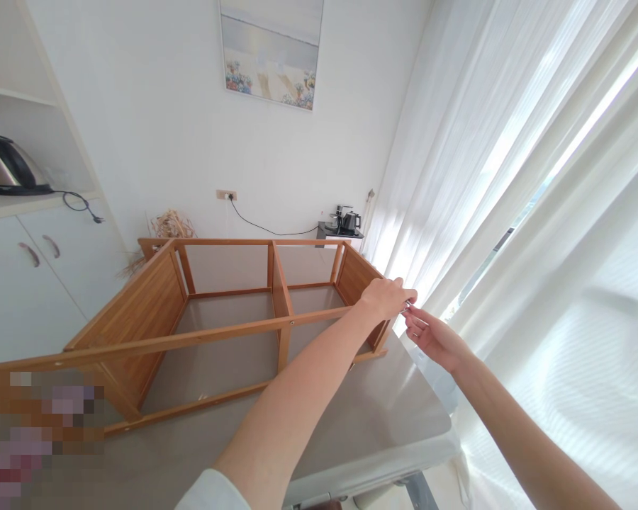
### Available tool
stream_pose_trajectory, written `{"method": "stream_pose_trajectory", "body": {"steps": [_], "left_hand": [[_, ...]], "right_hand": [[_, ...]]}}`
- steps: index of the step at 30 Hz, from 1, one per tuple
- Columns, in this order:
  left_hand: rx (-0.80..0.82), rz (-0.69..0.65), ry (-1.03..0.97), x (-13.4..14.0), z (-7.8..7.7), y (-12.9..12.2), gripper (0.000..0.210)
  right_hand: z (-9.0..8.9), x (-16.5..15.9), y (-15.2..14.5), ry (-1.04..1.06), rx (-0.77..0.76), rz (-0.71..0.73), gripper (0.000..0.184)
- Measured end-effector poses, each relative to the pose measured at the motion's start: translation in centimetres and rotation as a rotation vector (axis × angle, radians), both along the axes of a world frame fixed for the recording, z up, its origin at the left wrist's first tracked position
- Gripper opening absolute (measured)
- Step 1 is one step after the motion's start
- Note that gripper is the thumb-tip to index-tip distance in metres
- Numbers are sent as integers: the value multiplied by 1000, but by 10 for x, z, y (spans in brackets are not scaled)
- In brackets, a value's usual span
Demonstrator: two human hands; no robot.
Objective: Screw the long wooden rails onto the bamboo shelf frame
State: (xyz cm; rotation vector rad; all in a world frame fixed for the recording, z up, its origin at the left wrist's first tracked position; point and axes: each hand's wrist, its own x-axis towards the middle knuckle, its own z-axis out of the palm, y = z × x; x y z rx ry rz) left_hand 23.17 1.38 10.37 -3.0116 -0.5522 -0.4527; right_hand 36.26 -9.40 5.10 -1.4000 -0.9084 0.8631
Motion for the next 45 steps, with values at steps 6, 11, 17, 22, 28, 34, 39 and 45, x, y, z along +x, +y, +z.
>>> {"method": "stream_pose_trajectory", "body": {"steps": [6, 11, 17, 22, 28, 34, 39, 45], "left_hand": [[42, -12, -5, 0, -2, 0, 25], [39, -5, 8, 0, -1, 0, 26], [40, -7, -14, 2, -2, 1, 26], [43, -8, -34, 3, -5, 3, 25], [44, -7, -45, 4, -5, 3, 25], [35, -8, -28, 2, -2, 1, 25], [38, -12, -22, 1, -2, 0, 25], [40, -2, -17, 1, -1, 0, 24]], "right_hand": [[-6, -2, 6, 181, 19, -51, 11], [-7, -12, 0, 55, 26, -80, 18], [-7, -11, -13, -851, 88, -246, 30], [-21, 7, -9, -1255, 164, -316, 28], [-25, 12, -6, -1265, 193, -335, 28], [-23, 9, -7, -1317, 175, -332, 30], [-16, 6, -9, -1358, 166, -317, 32], [-5, -6, -6, -809, 51, -240, 31]]}}
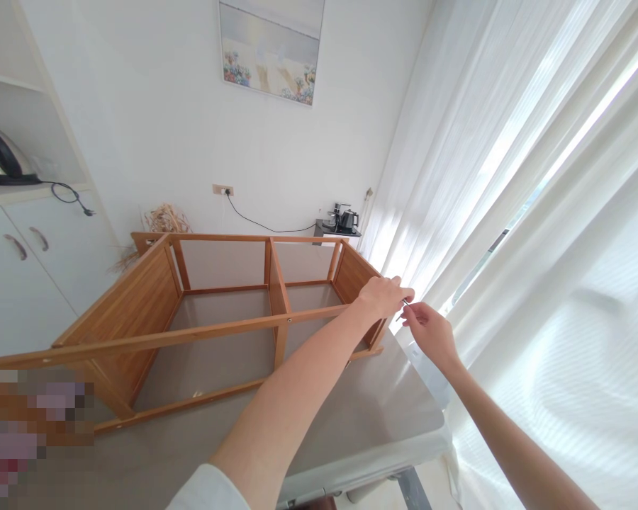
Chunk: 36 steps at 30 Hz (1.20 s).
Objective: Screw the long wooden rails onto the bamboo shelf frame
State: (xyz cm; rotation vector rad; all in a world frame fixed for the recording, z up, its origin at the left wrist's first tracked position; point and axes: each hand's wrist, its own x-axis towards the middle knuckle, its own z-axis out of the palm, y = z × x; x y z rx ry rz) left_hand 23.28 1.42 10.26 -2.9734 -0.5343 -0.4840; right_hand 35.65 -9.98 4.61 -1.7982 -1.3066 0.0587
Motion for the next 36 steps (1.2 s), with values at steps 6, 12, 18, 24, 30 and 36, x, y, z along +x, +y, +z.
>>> {"method": "stream_pose_trajectory", "body": {"steps": [6, 12, 18, 24, 30, 36], "left_hand": [[-13, -10, -14, 0, -2, 2, 24], [-1, -7, -25, 1, -3, 2, 24], [-19, -4, -8, -1, 0, 0, 24], [-4, -6, 8, -1, 1, 0, 25], [-21, -8, 2, -1, 1, -1, 25], [-23, -12, -7, -1, 1, 0, 25]], "right_hand": [[1, -5, 4, 780, 15, 121, 34], [0, -3, 6, 854, 33, 108, 30], [1, -11, -4, 395, 6, 41, 34], [-7, 0, -12, -246, 58, -53, 32], [-14, 11, -6, -389, 73, -37, 34], [-16, 12, -4, -473, 56, -32, 33]]}}
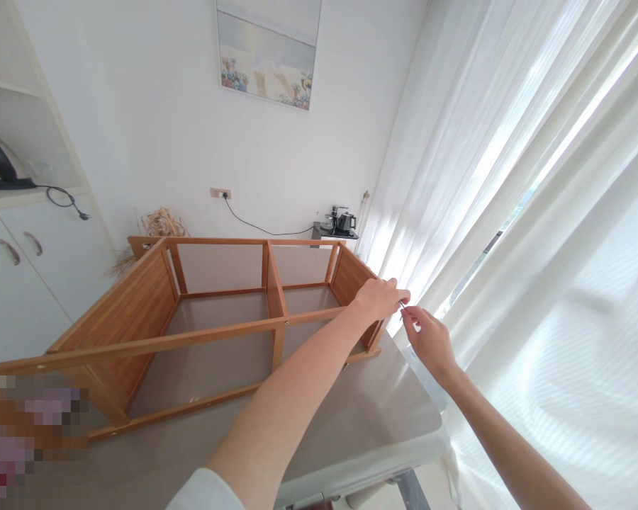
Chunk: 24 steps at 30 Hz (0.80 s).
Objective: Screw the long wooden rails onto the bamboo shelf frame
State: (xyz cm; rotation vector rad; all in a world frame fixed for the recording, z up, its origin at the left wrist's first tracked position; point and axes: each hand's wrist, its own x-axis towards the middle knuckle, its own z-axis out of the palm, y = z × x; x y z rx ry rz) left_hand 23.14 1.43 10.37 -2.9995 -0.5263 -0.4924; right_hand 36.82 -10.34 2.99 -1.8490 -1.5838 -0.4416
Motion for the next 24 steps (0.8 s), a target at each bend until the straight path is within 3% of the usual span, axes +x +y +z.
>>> {"method": "stream_pose_trajectory", "body": {"steps": [12, 17, 20, 24], "left_hand": [[23, -1, 0, 1, -1, 0, 25], [33, 6, -8, 0, -2, 0, 25], [31, 8, 1, 0, -1, -1, 25], [28, 7, 4, 0, -1, 0, 26]], "right_hand": [[10, 14, -2, -463, -39, -53, 28], [9, 19, -3, -602, -59, -35, 41], [9, 17, -2, -557, -59, -25, 36], [11, 8, 0, -275, -41, -11, 31]]}}
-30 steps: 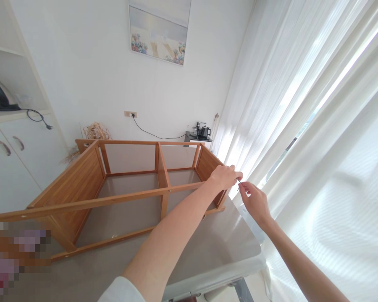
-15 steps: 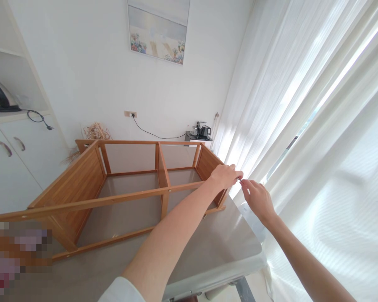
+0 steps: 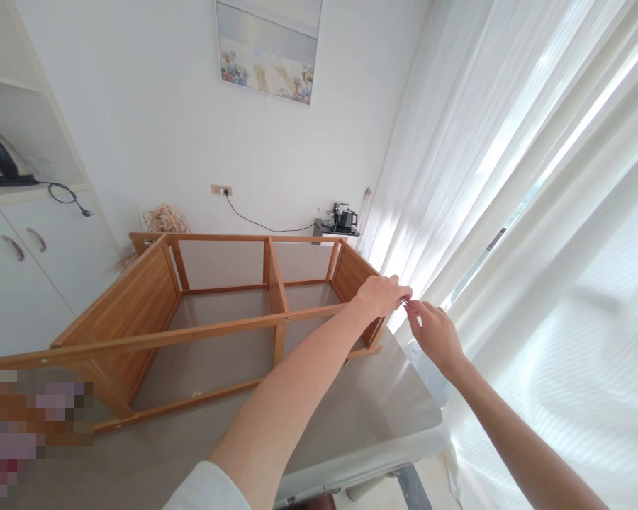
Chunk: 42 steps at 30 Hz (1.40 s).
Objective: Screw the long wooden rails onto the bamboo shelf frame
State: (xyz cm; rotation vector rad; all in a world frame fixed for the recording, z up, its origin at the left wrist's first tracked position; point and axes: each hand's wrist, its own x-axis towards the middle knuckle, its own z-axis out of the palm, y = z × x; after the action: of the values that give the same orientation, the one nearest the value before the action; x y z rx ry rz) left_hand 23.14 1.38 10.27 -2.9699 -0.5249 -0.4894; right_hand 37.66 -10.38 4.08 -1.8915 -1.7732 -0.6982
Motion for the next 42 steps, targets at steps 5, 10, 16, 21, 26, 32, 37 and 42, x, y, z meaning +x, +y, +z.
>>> {"method": "stream_pose_trajectory", "body": {"steps": [5, 10, 16, 21, 26, 32, 37, 42], "left_hand": [[-8, -2, -3, 0, 0, 1, 26], [-27, 2, 1, 1, 0, 2, 24], [-42, -8, -4, 2, -1, 3, 23], [-19, -6, -13, 1, -1, 2, 24], [-12, -4, -5, 1, 0, 2, 24], [-18, -7, -6, 0, 0, 0, 26], [-27, -7, -8, -1, 1, 0, 27], [-17, -8, -12, 0, -1, 1, 27]], "right_hand": [[5, -10, 3, 524, -28, 53, 30], [7, -12, 8, 1164, -128, 130, 37], [2, -11, 11, 1448, -124, 196, 39], [2, -17, 10, 1268, -41, 156, 42], [3, -21, 3, 931, -3, 38, 35], [-4, -9, -3, 339, 19, 12, 31], [-8, -1, 0, 179, 10, 19, 33], [-4, 0, 0, 19, 24, -1, 32]]}}
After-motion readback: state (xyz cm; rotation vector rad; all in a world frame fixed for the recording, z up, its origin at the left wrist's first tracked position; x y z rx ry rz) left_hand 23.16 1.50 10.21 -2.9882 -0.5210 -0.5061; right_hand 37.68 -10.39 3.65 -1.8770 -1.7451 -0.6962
